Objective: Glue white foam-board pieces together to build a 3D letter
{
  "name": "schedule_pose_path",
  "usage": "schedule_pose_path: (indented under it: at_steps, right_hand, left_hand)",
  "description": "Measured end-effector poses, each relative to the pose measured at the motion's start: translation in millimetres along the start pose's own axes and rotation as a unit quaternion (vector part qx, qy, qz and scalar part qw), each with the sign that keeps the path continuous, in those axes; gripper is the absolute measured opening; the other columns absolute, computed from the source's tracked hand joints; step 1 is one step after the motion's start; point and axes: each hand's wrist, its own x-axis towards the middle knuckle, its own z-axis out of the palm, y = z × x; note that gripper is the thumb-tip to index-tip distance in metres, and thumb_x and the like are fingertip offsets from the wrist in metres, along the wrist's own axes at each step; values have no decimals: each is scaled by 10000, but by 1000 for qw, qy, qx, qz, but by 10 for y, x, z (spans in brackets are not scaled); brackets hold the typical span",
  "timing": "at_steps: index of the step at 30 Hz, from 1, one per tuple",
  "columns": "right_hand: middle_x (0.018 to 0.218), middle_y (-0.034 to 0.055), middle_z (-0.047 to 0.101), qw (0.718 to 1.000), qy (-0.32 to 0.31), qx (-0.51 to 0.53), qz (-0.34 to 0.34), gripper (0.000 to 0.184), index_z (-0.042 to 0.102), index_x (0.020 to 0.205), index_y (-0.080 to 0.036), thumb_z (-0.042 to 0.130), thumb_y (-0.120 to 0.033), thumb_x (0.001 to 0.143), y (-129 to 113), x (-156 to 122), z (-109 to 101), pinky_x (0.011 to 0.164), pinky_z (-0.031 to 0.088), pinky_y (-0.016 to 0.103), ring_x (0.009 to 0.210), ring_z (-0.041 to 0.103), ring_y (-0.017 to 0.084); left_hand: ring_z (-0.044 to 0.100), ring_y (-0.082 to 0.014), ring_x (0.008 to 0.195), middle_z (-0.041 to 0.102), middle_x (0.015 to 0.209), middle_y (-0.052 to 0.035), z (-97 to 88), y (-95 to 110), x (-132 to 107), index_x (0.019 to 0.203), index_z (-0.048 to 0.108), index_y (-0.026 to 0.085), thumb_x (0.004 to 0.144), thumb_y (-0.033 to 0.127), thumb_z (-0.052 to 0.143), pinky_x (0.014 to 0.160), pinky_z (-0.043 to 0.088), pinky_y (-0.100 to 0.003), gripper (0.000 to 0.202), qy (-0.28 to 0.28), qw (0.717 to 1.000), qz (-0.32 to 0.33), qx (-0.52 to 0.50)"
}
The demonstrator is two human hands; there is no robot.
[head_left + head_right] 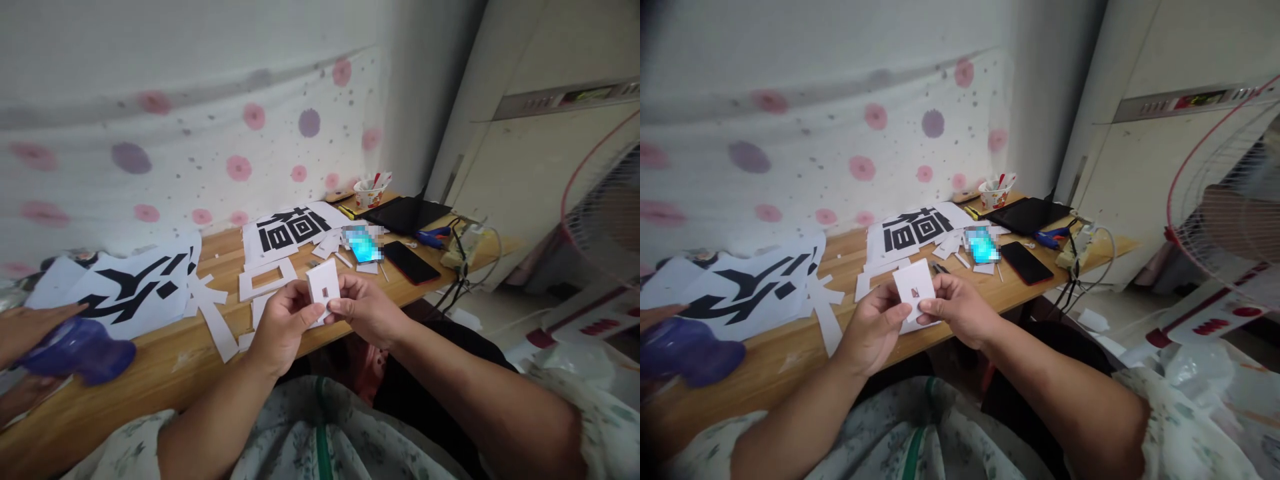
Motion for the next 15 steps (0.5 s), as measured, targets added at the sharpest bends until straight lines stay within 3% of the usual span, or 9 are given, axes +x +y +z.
schedule_pose_path:
  at_steps: [4, 10, 15]
  right_hand:
    - [676, -4, 676, 999, -12, 30, 17, 276, 605, 731, -132, 824, -228, 593, -12, -47, 5, 539, 530, 182, 561, 635, 86]
    - [687, -11, 667, 999, -12, 42, 24, 282, 596, 737, -132, 823, -222, 595, -33, -59, -2, 552, 529, 178, 557, 630, 74]
    - [653, -12, 671, 999, -12, 39, 24, 293, 576, 728, -136, 822, -225, 594, -3, -69, 1, 533, 521, 181, 521, 620, 72]
  left_hand:
    - [566, -126, 659, 649, 757, 0, 68, 63, -3, 803, 647, 177, 642, 241, 747, 648, 459, -278, 200, -51, 997, -39, -45]
    - [577, -150, 730, 671, 809, -25, 64, 38, -24, 795, 687, 173, 653, 236, 744, 698, 457, -303, 165, -36, 998, -27, -54]
    - [555, -136, 668, 660, 742, -29, 53, -8, -23, 794, 710, 157, 657, 269, 752, 615, 447, -272, 181, -36, 993, -48, -101]
